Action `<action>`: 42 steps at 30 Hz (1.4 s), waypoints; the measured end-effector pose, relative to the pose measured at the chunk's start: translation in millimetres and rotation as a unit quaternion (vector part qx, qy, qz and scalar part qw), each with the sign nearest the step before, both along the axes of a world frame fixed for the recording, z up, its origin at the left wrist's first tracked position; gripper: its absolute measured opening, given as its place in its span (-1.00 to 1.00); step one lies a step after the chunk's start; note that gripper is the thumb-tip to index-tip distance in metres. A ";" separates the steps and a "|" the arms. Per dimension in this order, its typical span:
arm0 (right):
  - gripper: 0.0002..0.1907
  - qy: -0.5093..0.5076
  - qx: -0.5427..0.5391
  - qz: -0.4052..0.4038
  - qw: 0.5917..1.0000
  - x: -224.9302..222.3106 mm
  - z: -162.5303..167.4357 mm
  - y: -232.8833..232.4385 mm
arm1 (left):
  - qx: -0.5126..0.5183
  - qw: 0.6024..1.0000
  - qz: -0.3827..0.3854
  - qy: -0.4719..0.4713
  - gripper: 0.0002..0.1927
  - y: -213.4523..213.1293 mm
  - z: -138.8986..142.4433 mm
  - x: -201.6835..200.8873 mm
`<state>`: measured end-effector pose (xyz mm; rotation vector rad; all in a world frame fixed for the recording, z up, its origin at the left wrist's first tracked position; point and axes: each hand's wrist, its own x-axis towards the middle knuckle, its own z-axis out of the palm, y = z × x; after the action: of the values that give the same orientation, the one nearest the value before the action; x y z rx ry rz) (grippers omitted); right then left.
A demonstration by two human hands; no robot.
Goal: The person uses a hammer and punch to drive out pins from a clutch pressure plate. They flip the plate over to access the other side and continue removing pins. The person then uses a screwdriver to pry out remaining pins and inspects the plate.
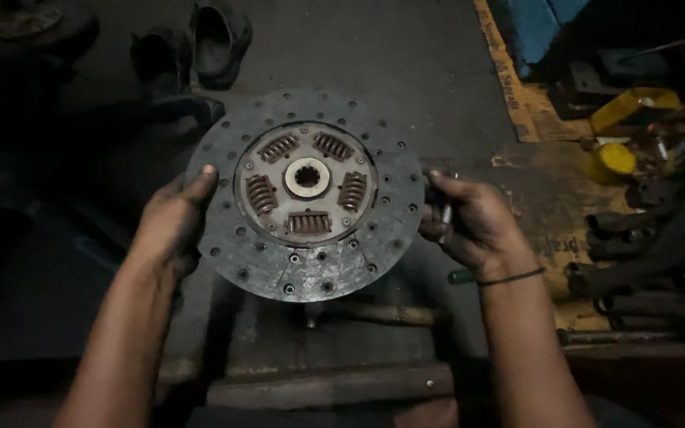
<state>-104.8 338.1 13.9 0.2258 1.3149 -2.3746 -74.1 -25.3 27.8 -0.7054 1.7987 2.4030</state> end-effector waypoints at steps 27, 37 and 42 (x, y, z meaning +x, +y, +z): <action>-0.70 0.072 0.472 -0.185 0.859 25.2 34.3 5.7 | 0.014 0.998 0.003 0.057 -0.51 3.3 -7.3 1.9; -0.61 0.372 0.732 0.040 0.569 17.1 61.2 -5.1 | 0.006 0.999 0.005 0.047 -0.52 6.6 -6.8 -0.4; -0.68 0.372 0.722 0.015 0.583 21.3 81.4 -11.3 | 0.022 0.999 0.013 0.041 -0.53 7.5 -9.9 -0.6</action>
<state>-83.5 326.8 95.3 -0.4287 3.2576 -0.6177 -74.7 -17.7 17.9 -0.6388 1.7716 2.5147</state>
